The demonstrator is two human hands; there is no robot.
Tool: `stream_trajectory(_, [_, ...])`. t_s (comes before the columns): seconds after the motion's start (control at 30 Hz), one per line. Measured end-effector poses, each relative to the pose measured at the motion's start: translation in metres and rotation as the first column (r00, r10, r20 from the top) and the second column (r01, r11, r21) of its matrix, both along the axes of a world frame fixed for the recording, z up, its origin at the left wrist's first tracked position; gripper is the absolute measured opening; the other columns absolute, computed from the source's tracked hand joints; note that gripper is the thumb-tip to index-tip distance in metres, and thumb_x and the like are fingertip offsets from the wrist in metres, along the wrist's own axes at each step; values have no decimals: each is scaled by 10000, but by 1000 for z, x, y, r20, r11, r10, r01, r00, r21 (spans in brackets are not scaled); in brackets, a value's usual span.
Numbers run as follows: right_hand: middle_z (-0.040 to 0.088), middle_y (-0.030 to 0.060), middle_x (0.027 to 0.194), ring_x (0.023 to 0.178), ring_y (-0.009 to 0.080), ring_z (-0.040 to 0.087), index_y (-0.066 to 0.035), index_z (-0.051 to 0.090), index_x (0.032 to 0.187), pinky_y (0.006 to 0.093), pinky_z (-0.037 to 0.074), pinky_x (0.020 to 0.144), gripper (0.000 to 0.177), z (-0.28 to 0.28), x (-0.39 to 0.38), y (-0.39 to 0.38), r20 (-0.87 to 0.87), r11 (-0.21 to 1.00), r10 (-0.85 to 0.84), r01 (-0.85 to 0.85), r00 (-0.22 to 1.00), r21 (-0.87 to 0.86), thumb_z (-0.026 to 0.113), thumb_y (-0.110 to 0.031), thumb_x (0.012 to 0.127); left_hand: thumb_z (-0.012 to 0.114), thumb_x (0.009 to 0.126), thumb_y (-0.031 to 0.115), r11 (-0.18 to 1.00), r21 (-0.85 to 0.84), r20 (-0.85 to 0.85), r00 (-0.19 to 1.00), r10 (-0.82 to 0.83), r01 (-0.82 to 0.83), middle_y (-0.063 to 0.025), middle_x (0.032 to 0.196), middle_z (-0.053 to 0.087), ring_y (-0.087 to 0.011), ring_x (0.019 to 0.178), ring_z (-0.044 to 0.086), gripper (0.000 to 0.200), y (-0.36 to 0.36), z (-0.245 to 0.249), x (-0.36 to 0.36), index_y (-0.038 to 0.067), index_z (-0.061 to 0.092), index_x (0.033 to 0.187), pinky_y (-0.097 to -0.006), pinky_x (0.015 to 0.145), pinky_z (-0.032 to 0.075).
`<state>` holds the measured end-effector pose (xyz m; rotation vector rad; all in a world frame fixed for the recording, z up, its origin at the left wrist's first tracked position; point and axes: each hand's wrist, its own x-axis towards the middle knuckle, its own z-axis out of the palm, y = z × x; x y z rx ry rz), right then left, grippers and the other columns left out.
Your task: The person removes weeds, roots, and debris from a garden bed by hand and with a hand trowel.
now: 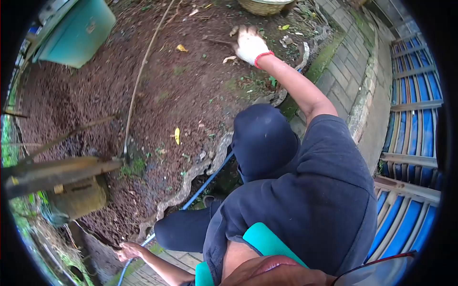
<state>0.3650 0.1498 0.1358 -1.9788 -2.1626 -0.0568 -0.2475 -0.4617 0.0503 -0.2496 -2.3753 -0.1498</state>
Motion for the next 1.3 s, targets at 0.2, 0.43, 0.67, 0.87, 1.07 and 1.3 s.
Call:
stream_trajectory(0.2, [647,186,1155,1017,389,648,-73,672,1061,492,524,856,298,-64,61,24,137,988,128,-115,982,-99,584,-208,811,582,942,155,826,302,338,757,-560,476,-144,1032,548,-253,935,570,277,132,88,121,99,695,1188,-415,822,480])
stream_trajectory(0.43, [668,241,901,878,401,651,-12,691,878,474,519,794,317,18,56,-2,-91,924,315,-327,945,-197,547,-290,825,605,930,118,575,95,451,480,-752,812,-150,1011,549,-261,943,583,252,286,152,218,21,678,1150,-380,822,490])
stream_trajectory(0.67, [636,103,698,595,213,598,-2,682,961,322,483,562,319,66,52,-56,-790,815,-38,-439,612,-379,637,-285,818,626,937,189,498,667,637,-78,-767,553,-118,1029,690,-183,913,646,255,385,121,315,49,698,1138,-306,822,518])
stream_trajectory(0.87, [642,58,688,572,111,571,1,711,966,275,465,537,292,80,1,-108,-836,600,59,-688,546,-408,650,-244,820,754,863,283,402,845,185,-513,-838,-353,-136,943,707,-191,804,688,405,456,95,388,-49,651,1071,-322,716,580])
stream_trajectory(1.07, [671,100,762,634,140,620,43,665,1004,295,520,600,363,71,10,-116,-786,547,90,-690,612,-474,668,-258,801,676,930,299,477,878,340,-637,-692,-50,-114,907,709,-187,731,683,309,453,118,382,3,681,1019,-308,684,588])
stream_trajectory(1.3, [571,145,862,702,314,635,-35,556,934,413,538,593,179,70,145,-128,545,863,344,-486,765,137,618,-99,780,670,934,231,484,778,625,-421,-657,400,-48,945,686,-94,826,622,407,436,88,244,-5,610,1260,-211,717,521])
